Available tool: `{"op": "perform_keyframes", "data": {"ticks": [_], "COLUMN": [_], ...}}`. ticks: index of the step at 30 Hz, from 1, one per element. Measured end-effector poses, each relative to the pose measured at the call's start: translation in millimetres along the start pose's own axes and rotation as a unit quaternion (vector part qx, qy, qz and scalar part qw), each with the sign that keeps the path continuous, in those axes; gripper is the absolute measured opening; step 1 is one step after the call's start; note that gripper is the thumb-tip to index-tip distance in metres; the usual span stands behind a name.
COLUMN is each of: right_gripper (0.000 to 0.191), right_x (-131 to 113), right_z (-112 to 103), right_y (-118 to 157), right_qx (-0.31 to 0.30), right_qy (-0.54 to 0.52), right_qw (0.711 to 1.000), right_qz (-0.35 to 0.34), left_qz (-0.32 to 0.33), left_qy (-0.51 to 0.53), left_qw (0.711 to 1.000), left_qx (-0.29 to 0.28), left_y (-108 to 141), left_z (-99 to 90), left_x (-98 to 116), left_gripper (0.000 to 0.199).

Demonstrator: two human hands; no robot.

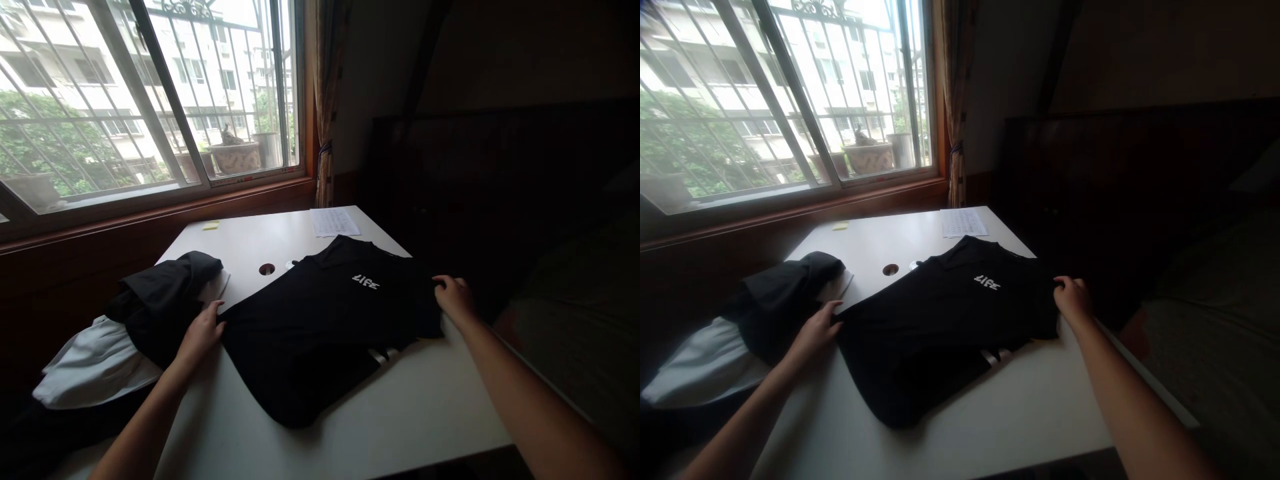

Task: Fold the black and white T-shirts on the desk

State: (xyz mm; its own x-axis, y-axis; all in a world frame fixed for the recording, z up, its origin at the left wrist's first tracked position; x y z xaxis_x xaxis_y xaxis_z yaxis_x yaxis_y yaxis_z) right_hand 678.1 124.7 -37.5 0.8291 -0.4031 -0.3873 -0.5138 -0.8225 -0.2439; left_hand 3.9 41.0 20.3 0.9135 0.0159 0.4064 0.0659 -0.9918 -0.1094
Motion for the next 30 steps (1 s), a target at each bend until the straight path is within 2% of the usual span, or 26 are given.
{"op": "perform_keyframes", "data": {"ticks": [4, 7, 10, 12, 14, 16, 20, 22, 24, 26, 30], "right_gripper": [0.038, 0.038, 0.037, 0.036, 0.035, 0.033, 0.029, 0.03, 0.032, 0.035, 0.038], "right_x": [12, 26, 41, 48, 51, 52, 49, 48, 49, 51, 55], "right_z": [-6, -10, -14, -17, -21, -24, -28, -28, -27, -25, -23], "right_y": [19, 37, 56, 68, 77, 84, 91, 92, 92, 90, 88], "right_qx": [0.001, -0.003, -0.009, -0.009, -0.005, 0.001, 0.023, 0.036, 0.047, 0.056, 0.068], "right_qy": [0.005, 0.003, -0.003, -0.01, -0.019, -0.025, -0.03, -0.028, -0.024, -0.019, -0.018], "right_qw": [1.0, 0.999, 0.999, 0.999, 0.998, 0.998, 0.997, 0.997, 0.996, 0.995, 0.992], "right_qz": [-0.026, -0.044, -0.047, -0.05, -0.056, -0.064, -0.068, -0.069, -0.075, -0.086, -0.107], "left_qz": [0.025, 0.019, 0.013, 0.037, 0.071, 0.096, 0.085, 0.077, 0.094, 0.117, 0.137], "left_qy": [-0.029, -0.044, -0.051, -0.045, -0.026, 0.016, 0.167, 0.171, 0.129, 0.094, 0.041], "left_qw": [0.999, 0.997, 0.993, 0.991, 0.988, 0.989, 0.982, 0.982, 0.987, 0.988, 0.984], "left_qx": [0.037, 0.066, 0.102, 0.124, 0.132, 0.113, 0.001, -0.022, -0.012, 0.025, 0.11], "left_y": [-32, -50, -55, -48, -33, -11, 47, 78, 104, 122, 137], "left_z": [4.2, 9.7, 13.3, 12.7, 10.1, 7.6, 11.7, 17.7, 25.3, 33.7, 47.3], "left_x": [3, 4, 10, 20, 33, 46, 66, 71, 76, 81, 95], "left_gripper": [0.044, 0.04, 0.037, 0.035, 0.034, 0.036, 0.047, 0.055, 0.06, 0.062, 0.07]}}
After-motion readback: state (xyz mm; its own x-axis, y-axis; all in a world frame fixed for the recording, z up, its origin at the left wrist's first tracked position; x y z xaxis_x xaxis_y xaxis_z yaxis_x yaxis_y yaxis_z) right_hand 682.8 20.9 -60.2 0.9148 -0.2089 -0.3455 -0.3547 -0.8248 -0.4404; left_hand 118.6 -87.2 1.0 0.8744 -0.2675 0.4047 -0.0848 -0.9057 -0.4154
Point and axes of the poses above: each hand's wrist, its own y-axis away from the middle knuckle, its own z-axis out of the palm, x = y × z, the point moved 2 cm from there along -y, towards the middle knuckle
